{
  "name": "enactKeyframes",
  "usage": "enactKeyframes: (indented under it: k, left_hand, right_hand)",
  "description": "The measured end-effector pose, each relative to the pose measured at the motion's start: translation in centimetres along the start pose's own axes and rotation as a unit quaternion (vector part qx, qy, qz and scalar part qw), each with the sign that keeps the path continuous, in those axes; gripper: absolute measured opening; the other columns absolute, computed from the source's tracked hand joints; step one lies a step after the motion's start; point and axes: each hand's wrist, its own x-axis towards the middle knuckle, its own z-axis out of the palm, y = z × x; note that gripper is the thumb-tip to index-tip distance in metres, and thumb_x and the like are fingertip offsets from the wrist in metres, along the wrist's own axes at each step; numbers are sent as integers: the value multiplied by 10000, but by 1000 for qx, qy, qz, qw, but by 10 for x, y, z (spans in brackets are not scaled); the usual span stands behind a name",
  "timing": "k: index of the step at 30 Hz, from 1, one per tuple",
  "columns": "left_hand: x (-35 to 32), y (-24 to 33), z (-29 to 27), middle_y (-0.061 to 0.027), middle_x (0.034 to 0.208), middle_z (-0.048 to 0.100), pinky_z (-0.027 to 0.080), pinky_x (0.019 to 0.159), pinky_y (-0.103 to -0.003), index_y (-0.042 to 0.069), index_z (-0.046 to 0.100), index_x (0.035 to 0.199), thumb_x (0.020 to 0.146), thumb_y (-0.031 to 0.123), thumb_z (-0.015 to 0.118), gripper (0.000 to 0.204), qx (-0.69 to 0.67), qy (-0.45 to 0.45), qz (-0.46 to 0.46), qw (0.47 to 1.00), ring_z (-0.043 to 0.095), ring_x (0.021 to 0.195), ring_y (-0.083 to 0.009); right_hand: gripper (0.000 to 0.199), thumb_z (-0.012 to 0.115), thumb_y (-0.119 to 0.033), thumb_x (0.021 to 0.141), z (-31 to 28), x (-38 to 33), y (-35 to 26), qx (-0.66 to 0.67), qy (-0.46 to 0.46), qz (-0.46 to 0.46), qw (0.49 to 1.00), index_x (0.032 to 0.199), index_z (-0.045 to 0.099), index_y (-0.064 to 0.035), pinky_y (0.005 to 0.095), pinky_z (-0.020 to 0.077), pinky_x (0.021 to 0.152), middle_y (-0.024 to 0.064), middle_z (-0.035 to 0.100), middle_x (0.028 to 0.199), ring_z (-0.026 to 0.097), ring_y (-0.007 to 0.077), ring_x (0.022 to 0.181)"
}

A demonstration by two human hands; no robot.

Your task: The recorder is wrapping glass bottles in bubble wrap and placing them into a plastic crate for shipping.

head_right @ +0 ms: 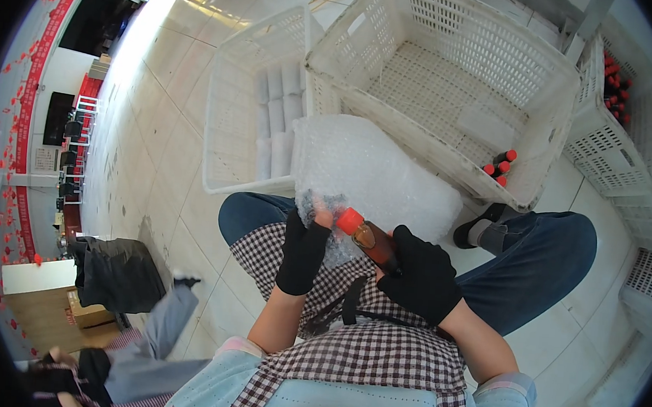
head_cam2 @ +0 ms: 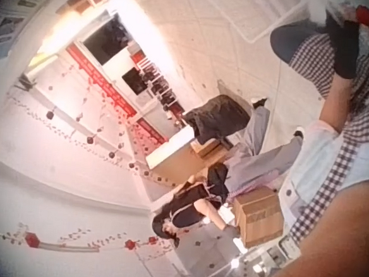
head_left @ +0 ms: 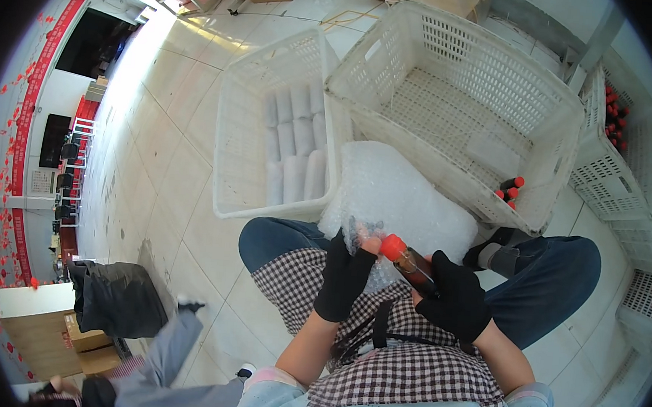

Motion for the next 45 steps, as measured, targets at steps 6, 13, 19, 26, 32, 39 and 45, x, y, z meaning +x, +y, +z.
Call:
enactKeyframes:
  k: [6, 13, 19, 26, 32, 39, 45]
  left_hand:
    - [-2, 1, -4, -38, 818, 561, 432, 635, -235, 15, 525, 939, 754, 179, 658, 281, 99, -55, 23, 993, 517, 722, -91]
    - [-6, 2, -10, -34, 901, 554, 435, 712, -242, 6, 512, 986, 788, 159, 608, 268, -23, -113, -10, 993, 518, 815, -103]
    - [6, -16, -22, -31, 918, 554, 425, 714, -238, 4, 515, 981, 849, 154, 511, 199, -44, -120, -37, 991, 510, 828, -93]
    - [24, 15, -57, -37, 698, 588, 405, 596, -235, 4, 572, 774, 836, 145, 512, 166, 56, -8, 4, 998, 526, 629, -98]
    - [13, 26, -34, 11, 570, 544, 388, 503, -278, 11, 568, 623, 703, 142, 681, 191, 198, 54, 11, 979, 463, 511, -106]
    - [0, -6, -12, -151, 856, 593, 445, 670, -315, -30, 532, 972, 708, 135, 682, 346, 16, -301, -79, 950, 580, 761, -202]
    - [3, 21, -17, -128, 782, 598, 443, 637, -289, -16, 543, 963, 793, 89, 574, 202, 319, -300, 61, 897, 581, 721, -180]
  right_hand:
    - [440, 663, -247, 663, 0, -4, -2, -87, 26, -53, 994, 1007, 487, -36, 341, 473, 645, 129, 604, 777, 608, 280, 707]
    - [453, 636, -244, 729, -8, 4, 5, 470, -316, 215, 796, 1059, 478, 23, 255, 470, 522, 125, 576, 725, 580, 173, 559]
    - [484, 599, -266, 765, -2, -2, 5, 572, -309, 244, 719, 1106, 449, 42, 240, 463, 500, 100, 560, 703, 565, 152, 531]
    - [462, 622, -225, 783, 1, -12, 13, 500, -188, 257, 805, 1101, 446, 59, 230, 451, 561, 72, 556, 792, 567, 116, 640]
    - [522, 663, -176, 740, 1, -5, 8, 551, -127, 124, 815, 1163, 435, 27, 243, 457, 644, 90, 554, 960, 569, 134, 714]
    - [404, 680, -234, 714, 5, 14, 17, 386, -230, 81, 889, 1023, 575, 6, 231, 431, 713, 59, 600, 829, 546, 126, 759]
    - [386, 669, -259, 700, 0, 12, 16, 510, -122, 124, 842, 935, 607, 40, 243, 449, 650, 76, 598, 722, 574, 149, 670]
